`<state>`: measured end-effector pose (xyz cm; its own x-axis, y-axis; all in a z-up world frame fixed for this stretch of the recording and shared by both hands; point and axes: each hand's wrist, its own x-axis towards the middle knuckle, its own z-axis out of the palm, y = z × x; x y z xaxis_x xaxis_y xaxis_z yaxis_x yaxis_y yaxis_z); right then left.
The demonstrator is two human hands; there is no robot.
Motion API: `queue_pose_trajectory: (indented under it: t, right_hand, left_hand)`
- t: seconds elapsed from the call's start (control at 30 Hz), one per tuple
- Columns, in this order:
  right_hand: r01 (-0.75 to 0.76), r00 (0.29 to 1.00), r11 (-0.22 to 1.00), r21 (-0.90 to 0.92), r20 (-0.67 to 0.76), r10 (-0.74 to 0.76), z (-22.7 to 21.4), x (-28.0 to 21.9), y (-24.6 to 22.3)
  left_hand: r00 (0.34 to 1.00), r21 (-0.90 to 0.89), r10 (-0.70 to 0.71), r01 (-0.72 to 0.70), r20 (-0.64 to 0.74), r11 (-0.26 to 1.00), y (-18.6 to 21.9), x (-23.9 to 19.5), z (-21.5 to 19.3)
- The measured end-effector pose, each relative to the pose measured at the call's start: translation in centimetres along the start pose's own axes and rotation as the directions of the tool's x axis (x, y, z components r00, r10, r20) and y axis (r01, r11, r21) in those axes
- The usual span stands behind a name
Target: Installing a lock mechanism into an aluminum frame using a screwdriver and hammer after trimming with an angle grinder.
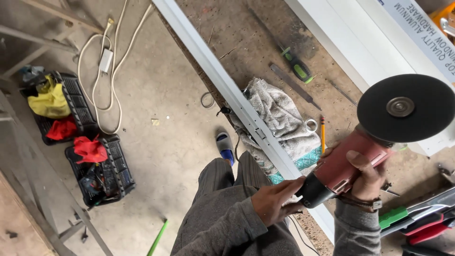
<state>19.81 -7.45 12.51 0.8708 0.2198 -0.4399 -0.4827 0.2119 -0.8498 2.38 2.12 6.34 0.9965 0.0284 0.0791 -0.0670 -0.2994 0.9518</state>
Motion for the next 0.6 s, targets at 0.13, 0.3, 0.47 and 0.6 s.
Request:
queue_pose_trajectory:
  t: [0.13,0.3,0.47,0.6]
  right_hand:
    - [0.04,0.999,0.999,0.026,0.023,-0.041,0.5,-0.2,0.4]
    - [0.038,0.999,0.997,0.068,-0.04,-0.035,1.8,-0.8,0.7]
    - [0.057,0.987,0.991,0.12,-0.156,-0.038,3.5,-0.7,2.2]
    - [0.148,0.968,0.969,0.2,-0.229,-0.101,7.1,-1.2,3.1]
  left_hand:
    - [0.992,0.135,0.066,-0.08,0.11,0.988,-2.5,-1.0,-0.5]
    - [0.99,0.038,0.068,-0.073,0.12,0.997,-1.0,0.0,-3.9]
    - [0.997,-0.033,0.04,-0.038,0.065,0.999,-2.2,-0.1,-6.1]
    - [0.988,-0.155,0.129,-0.115,0.081,0.981,-3.3,-0.2,-10.3]
